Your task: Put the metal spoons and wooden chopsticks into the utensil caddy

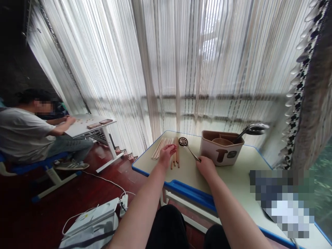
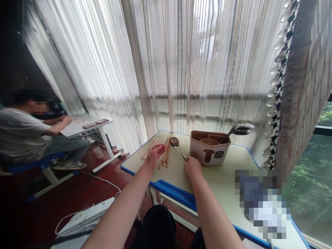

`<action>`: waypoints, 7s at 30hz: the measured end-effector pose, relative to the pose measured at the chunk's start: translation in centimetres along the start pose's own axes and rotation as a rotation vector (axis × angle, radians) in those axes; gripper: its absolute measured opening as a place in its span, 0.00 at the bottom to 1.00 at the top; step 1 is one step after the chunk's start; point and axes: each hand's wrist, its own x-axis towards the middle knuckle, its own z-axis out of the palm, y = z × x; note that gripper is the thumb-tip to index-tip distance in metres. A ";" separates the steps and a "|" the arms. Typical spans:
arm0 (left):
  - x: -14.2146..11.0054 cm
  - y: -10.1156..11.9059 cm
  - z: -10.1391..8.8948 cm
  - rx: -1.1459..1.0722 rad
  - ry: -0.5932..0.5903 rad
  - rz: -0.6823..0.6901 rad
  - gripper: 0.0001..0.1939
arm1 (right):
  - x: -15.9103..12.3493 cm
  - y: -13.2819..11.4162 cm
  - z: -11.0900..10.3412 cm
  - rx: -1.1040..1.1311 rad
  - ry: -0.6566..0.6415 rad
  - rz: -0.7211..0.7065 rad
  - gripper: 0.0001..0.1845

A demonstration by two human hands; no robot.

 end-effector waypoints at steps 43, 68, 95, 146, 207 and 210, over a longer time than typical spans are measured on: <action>0.3 1.6 0.1 -0.250 0.090 0.056 0.15 | -1.8 -2.6 -2.4 1.325 -0.668 0.297 0.11; -0.7 0.8 0.3 -0.282 -0.239 -0.088 0.11 | -1.6 -1.7 -2.4 1.264 -0.744 0.369 0.12; -0.1 0.0 0.4 -0.175 -0.089 -0.047 0.11 | -1.9 -2.3 -2.4 0.936 -0.564 0.081 0.21; 1.6 9.6 14.6 0.088 -0.469 -0.003 0.21 | -0.6 -2.0 -7.3 1.077 -0.220 -0.027 0.20; 4.2 7.7 34.0 0.131 -0.728 0.226 0.24 | 6.6 5.7 -18.9 0.805 0.301 -0.093 0.21; 4.2 8.0 34.4 0.111 -0.749 0.273 0.25 | 6.9 5.3 -19.5 0.753 0.363 -0.102 0.19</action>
